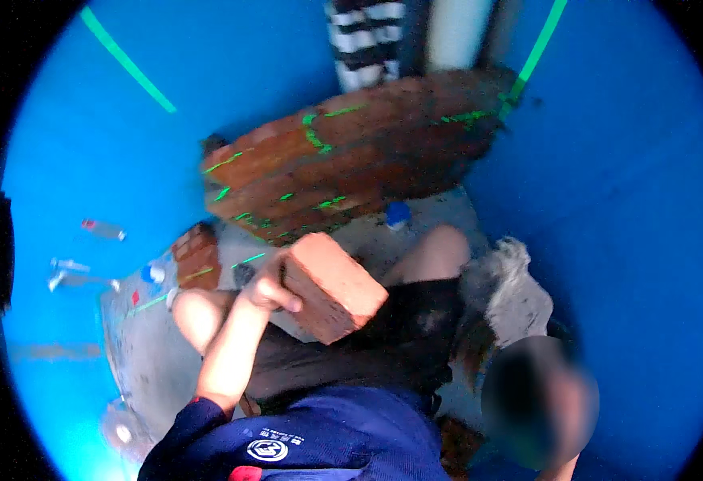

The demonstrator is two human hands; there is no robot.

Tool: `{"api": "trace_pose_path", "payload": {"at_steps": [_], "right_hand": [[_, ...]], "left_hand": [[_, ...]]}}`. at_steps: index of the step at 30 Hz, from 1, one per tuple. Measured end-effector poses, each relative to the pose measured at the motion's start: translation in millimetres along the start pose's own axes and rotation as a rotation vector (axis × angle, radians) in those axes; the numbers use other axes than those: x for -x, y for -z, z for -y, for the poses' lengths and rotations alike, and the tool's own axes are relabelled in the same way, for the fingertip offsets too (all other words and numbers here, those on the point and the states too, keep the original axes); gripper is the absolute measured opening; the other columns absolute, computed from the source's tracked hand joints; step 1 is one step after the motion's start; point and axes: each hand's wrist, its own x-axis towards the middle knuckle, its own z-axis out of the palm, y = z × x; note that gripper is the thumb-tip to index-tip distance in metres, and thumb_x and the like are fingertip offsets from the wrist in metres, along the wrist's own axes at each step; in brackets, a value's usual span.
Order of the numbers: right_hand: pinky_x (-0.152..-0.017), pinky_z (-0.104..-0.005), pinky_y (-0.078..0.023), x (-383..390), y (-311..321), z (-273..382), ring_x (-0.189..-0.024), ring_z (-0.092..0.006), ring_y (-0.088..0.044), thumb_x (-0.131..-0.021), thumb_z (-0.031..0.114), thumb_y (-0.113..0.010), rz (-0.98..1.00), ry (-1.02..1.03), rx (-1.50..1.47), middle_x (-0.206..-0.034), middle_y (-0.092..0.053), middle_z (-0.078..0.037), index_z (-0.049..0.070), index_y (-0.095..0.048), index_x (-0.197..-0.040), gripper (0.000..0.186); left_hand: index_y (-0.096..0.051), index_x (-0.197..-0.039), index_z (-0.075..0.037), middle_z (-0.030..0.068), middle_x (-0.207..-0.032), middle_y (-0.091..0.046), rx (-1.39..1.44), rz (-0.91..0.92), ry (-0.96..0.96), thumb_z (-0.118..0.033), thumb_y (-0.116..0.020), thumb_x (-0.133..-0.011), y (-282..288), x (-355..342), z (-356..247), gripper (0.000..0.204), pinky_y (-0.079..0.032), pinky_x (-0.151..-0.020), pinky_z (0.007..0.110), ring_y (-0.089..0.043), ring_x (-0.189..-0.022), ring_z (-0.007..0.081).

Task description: The person builds a small brick structure by applying mortar with a trowel, placing bricks onto the mortar, and smoothing the joints. They retrieve bricks from a pile and mix mortar in a bucket.

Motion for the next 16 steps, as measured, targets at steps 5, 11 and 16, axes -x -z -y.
{"api": "trace_pose_path", "payload": {"at_steps": [5,11,16], "right_hand": [[-0.069,-0.0378,-0.047,-91.5,-55.1,9.7,-0.076,-0.0222,-0.055,-0.086,0.013,-0.057,0.096,0.383,0.008,-0.081,-0.059,-0.008,0.009,-0.063,-0.088,0.008],[-0.064,-0.0401,-0.044,-151.0,-103.3,43.1,-0.074,-0.0268,-0.055,-0.085,0.014,-0.055,-0.084,0.62,0.191,-0.079,-0.058,-0.011,0.01,-0.061,-0.08,0.009],[-0.066,-0.0413,-0.044,-176.3,-123.6,91.5,-0.08,-0.0274,-0.056,-0.083,0.013,-0.062,-0.201,0.842,0.045,-0.084,-0.059,-0.01,0.012,-0.062,-0.087,0.004]], "left_hand": [[-0.063,-0.104,-0.002,0.0029,-0.097,-0.066,-0.013,0.02,-0.062,-0.008,-0.084,-0.045,26.8,26.8,-3.0,0.063,-0.042,-0.09,0.029,-0.059,-0.095,0.0155],[-0.063,-0.108,-0.001,0.0041,-0.101,-0.067,0.235,-0.075,-0.15,-0.006,-0.082,-0.044,50.7,39.7,16.0,0.067,-0.041,-0.092,0.028,-0.06,-0.098,0.0178],[-0.06,-0.114,0.0,0.0048,-0.106,-0.066,0.384,-0.182,-0.176,-0.005,-0.081,-0.042,62.9,53.6,25.5,0.075,-0.04,-0.094,0.029,-0.06,-0.101,0.0191]]}}
